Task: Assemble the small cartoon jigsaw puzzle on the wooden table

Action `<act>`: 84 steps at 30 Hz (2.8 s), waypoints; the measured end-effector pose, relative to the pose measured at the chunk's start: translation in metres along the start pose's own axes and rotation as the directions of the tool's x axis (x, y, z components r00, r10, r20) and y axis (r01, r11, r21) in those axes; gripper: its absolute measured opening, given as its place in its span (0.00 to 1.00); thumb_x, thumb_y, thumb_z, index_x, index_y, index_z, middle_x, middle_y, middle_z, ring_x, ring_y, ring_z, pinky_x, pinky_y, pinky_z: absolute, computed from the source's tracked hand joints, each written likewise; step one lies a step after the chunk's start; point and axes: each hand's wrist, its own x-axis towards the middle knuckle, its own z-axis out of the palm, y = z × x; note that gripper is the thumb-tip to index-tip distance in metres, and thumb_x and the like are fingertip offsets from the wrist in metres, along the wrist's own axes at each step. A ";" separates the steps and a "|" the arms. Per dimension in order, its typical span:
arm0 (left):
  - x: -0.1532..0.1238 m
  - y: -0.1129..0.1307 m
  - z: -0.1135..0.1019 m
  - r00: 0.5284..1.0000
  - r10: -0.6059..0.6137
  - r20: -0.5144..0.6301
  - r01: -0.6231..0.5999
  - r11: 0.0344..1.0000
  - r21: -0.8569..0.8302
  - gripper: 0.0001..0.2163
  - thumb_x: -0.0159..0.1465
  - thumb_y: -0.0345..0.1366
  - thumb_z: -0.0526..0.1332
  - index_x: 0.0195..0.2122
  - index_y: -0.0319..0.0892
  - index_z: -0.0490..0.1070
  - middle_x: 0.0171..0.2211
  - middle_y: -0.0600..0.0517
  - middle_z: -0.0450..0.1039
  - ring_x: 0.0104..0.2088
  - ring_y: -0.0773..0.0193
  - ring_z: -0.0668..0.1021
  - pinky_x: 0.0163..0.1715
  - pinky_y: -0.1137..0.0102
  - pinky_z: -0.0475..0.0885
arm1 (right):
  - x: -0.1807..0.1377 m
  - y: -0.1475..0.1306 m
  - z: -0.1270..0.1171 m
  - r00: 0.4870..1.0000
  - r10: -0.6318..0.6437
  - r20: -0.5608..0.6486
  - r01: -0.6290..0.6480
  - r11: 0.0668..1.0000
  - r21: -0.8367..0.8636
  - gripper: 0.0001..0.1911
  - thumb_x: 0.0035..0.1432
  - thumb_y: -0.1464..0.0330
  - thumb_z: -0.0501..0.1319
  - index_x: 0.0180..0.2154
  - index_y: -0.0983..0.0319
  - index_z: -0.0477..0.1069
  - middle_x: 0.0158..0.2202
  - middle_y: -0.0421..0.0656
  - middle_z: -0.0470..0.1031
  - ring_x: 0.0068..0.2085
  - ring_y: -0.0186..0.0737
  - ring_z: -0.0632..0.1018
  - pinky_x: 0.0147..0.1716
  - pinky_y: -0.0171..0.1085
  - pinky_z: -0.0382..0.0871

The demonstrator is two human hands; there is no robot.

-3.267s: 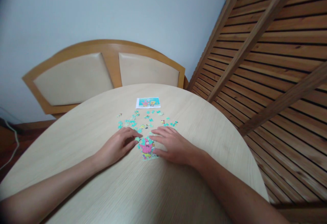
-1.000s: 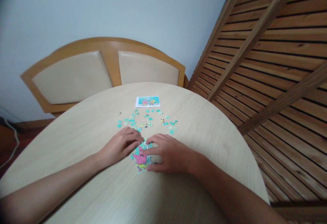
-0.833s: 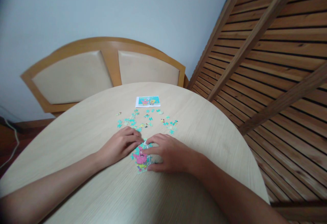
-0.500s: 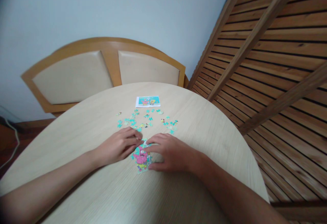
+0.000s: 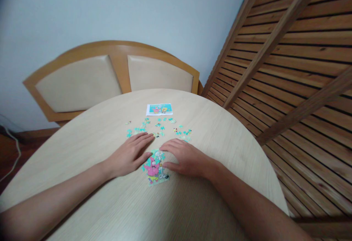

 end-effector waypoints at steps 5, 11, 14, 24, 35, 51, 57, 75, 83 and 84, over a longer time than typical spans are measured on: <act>0.000 0.001 -0.001 1.000 0.024 0.015 -0.024 1.000 -0.009 0.20 0.72 0.42 0.55 0.62 0.43 0.64 0.60 0.45 0.71 0.63 0.48 0.67 0.62 0.49 0.63 | -0.002 0.008 0.004 0.998 0.058 -0.020 -0.059 0.997 -0.041 0.31 0.65 0.54 0.59 0.63 0.63 0.64 0.61 0.53 0.69 0.61 0.51 0.69 0.63 0.53 0.61; 0.001 0.005 -0.005 0.992 0.110 0.058 -0.106 0.991 -0.077 0.19 0.72 0.37 0.54 0.63 0.44 0.62 0.59 0.45 0.71 0.63 0.50 0.68 0.62 0.51 0.64 | -0.003 0.011 0.007 0.997 0.075 -0.011 -0.075 0.994 -0.076 0.33 0.66 0.53 0.58 0.65 0.64 0.60 0.64 0.53 0.66 0.64 0.50 0.66 0.65 0.52 0.58; 0.000 0.005 -0.005 0.985 0.138 0.100 -0.126 0.985 -0.115 0.20 0.73 0.35 0.53 0.65 0.46 0.58 0.62 0.47 0.68 0.65 0.52 0.65 0.63 0.53 0.64 | -0.003 0.011 0.009 0.997 0.079 0.005 -0.078 0.993 -0.085 0.34 0.66 0.52 0.57 0.67 0.63 0.58 0.66 0.53 0.63 0.67 0.51 0.63 0.66 0.53 0.56; 0.004 0.007 -0.005 0.996 0.086 0.033 -0.085 0.996 -0.015 0.14 0.73 0.38 0.53 0.56 0.42 0.69 0.54 0.44 0.73 0.54 0.53 0.74 0.56 0.54 0.69 | -0.002 0.010 0.004 0.997 0.076 0.022 -0.073 0.988 -0.133 0.31 0.68 0.53 0.55 0.64 0.63 0.62 0.65 0.50 0.65 0.67 0.50 0.62 0.67 0.52 0.55; 0.002 0.007 -0.004 1.000 0.001 -0.005 -0.001 0.999 0.045 0.13 0.71 0.37 0.55 0.53 0.42 0.72 0.53 0.44 0.73 0.53 0.52 0.74 0.54 0.52 0.71 | -0.001 0.009 -0.001 0.993 0.103 -0.059 -0.111 0.979 -0.169 0.23 0.68 0.57 0.57 0.59 0.60 0.69 0.58 0.49 0.71 0.62 0.49 0.68 0.64 0.51 0.59; 0.006 0.014 -0.002 0.992 0.116 0.039 -0.114 0.993 -0.041 0.14 0.73 0.38 0.54 0.55 0.40 0.71 0.55 0.41 0.70 0.56 0.52 0.72 0.57 0.54 0.70 | 0.016 0.048 0.001 0.889 0.389 -0.244 -0.449 0.845 -0.290 0.36 0.65 0.48 0.55 0.67 0.59 0.58 0.70 0.48 0.56 0.65 0.56 0.64 0.61 0.56 0.59; 0.007 0.014 -0.001 0.992 0.121 0.037 -0.120 0.992 -0.039 0.14 0.73 0.38 0.53 0.56 0.41 0.70 0.55 0.41 0.70 0.56 0.51 0.72 0.57 0.53 0.70 | 0.025 0.049 0.001 0.858 0.458 -0.232 -0.512 0.796 -0.323 0.38 0.64 0.48 0.53 0.68 0.59 0.55 0.69 0.47 0.60 0.62 0.59 0.65 0.59 0.57 0.60; 0.007 0.014 -0.004 0.983 0.178 0.040 -0.175 0.982 -0.066 0.14 0.73 0.37 0.53 0.57 0.42 0.69 0.55 0.43 0.71 0.57 0.53 0.72 0.57 0.55 0.69 | 0.020 0.050 0.000 0.956 0.223 -0.190 -0.272 0.915 -0.299 0.28 0.68 0.54 0.54 0.64 0.58 0.64 0.63 0.47 0.70 0.68 0.57 0.58 0.63 0.57 0.50; 0.001 0.017 -0.012 0.968 0.237 0.085 -0.231 0.970 -0.074 0.12 0.73 0.38 0.53 0.52 0.44 0.73 0.51 0.46 0.74 0.51 0.56 0.76 0.54 0.58 0.70 | 0.010 0.033 -0.005 0.973 0.133 -0.188 -0.189 0.928 -0.322 0.19 0.67 0.59 0.58 0.56 0.59 0.72 0.55 0.49 0.76 0.63 0.52 0.67 0.60 0.52 0.57; 0.001 0.018 -0.012 0.967 0.235 0.093 -0.229 0.971 -0.072 0.12 0.73 0.39 0.53 0.51 0.44 0.73 0.50 0.46 0.75 0.50 0.56 0.76 0.53 0.58 0.70 | 0.007 0.030 -0.007 0.974 0.135 -0.183 -0.191 0.924 -0.332 0.19 0.66 0.59 0.59 0.54 0.59 0.73 0.54 0.49 0.77 0.62 0.52 0.69 0.60 0.51 0.58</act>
